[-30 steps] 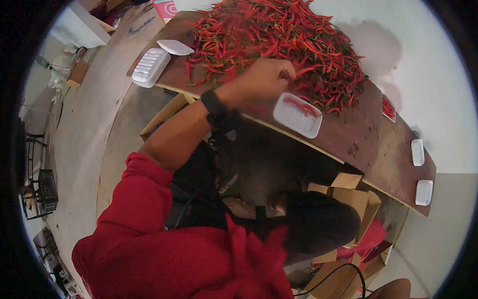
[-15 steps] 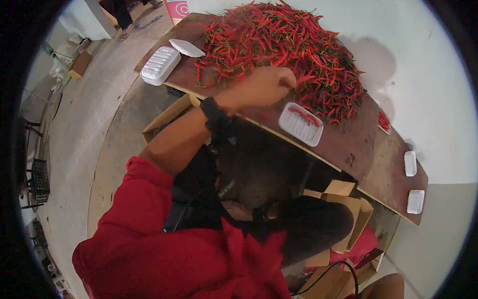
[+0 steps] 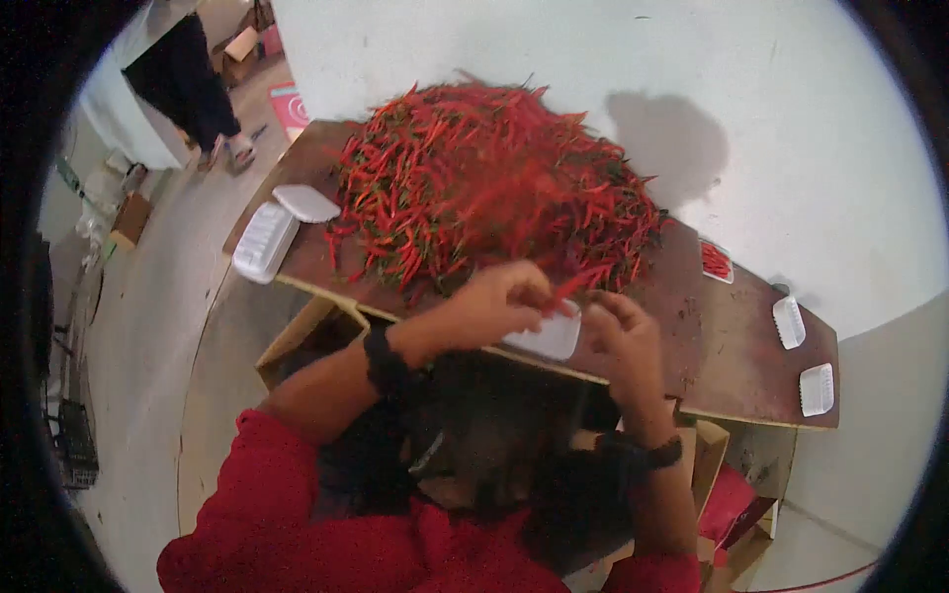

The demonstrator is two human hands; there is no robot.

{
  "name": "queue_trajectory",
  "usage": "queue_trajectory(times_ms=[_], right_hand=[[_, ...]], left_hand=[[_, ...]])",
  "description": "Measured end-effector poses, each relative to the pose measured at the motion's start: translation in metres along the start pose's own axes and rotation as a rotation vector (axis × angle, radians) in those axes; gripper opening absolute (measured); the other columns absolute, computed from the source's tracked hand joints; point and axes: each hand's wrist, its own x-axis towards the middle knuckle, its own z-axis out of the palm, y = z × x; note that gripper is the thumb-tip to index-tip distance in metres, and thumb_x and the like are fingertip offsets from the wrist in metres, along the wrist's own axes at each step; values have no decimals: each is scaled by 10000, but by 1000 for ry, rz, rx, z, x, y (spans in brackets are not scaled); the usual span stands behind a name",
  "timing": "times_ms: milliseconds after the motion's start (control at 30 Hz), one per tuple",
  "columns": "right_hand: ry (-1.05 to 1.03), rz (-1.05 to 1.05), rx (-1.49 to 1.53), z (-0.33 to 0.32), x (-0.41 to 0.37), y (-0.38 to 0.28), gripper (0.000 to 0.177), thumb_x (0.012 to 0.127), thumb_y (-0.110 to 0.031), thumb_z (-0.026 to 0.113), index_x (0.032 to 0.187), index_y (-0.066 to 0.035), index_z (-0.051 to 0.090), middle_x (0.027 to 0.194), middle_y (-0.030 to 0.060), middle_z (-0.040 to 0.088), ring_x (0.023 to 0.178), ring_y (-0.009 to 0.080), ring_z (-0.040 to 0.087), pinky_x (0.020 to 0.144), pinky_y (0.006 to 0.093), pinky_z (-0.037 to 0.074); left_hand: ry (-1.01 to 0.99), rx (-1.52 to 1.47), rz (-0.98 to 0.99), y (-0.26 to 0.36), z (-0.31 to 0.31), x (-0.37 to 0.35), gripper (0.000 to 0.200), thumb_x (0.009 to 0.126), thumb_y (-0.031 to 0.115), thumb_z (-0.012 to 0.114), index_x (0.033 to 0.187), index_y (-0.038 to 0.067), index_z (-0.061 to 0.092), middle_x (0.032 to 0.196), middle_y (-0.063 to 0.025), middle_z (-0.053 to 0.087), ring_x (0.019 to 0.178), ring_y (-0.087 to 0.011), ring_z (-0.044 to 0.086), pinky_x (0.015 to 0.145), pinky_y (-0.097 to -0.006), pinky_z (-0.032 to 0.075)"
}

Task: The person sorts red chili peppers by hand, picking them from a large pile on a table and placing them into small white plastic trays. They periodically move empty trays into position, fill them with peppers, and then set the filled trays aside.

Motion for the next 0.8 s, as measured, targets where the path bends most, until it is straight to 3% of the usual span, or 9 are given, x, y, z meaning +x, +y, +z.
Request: queue_trajectory(times_ms=[100,200,333,467,567,667,733,767,800], right_hand=[[-64,32,101,10,12,26,271,822,-193,635,1013,-1,632,797,-4,596,651,55,486,594,208,398],[-91,11,134,19,15,36,238,841,-168,618,1009,0,634,803,2,607,649,52,485,597,208,394],[-79,1,300,16,20,49,206,855,-131,597,1012,-3,634,795,1,603,664,62,504,609,219,405],[-75,-18,290,12,23,54,213,859,-133,599,1024,-2,628,810,11,609,678,74,518,618,236,424],[-62,126,380,11,17,38,243,871,-151,586,1058,3,608,829,22,600,708,81,526,632,244,439],[-152,119,548,4,23,58,264,898,-171,534,1089,3,587,846,30,585,741,96,536,653,252,451],[-197,120,564,2,23,59,264,908,-182,506,1080,2,585,831,26,571,730,99,528,656,253,448],[-252,119,571,2,24,59,267,919,-193,478,1071,0,582,817,22,557,719,102,521,660,255,446],[-245,119,580,1,27,60,267,919,-193,478,1071,0,582,817,22,557,719,102,521,660,255,446]], left_hand=[[-82,46,-162,6,5,-3,219,803,6,612,1008,7,536,942,-75,608,852,-137,587,724,-294,511],[-74,142,-194,5,6,-2,220,825,42,609,1029,2,539,944,-68,612,821,-125,585,701,-290,506],[-100,408,-274,-2,2,4,217,851,164,612,983,-7,606,813,-59,632,719,-99,577,627,-281,470],[-81,404,-369,5,9,4,214,848,192,617,919,-9,633,754,-55,625,683,-102,573,606,-286,462],[-33,465,-218,-5,14,4,198,839,176,625,921,-3,639,748,-63,624,674,-104,569,598,-291,459],[-42,595,-53,-3,18,4,160,831,144,623,918,12,638,744,-78,618,665,-115,573,601,-298,458],[-137,595,149,-3,22,2,151,805,169,658,854,29,630,726,-101,601,630,-183,584,590,-325,454],[-148,599,145,-6,26,-2,151,805,169,658,854,29,630,726,-101,601,630,-183,584,590,-325,454],[-314,595,223,-10,32,-7,169,797,194,665,820,33,619,718,-111,594,632,-228,582,589,-341,452]])
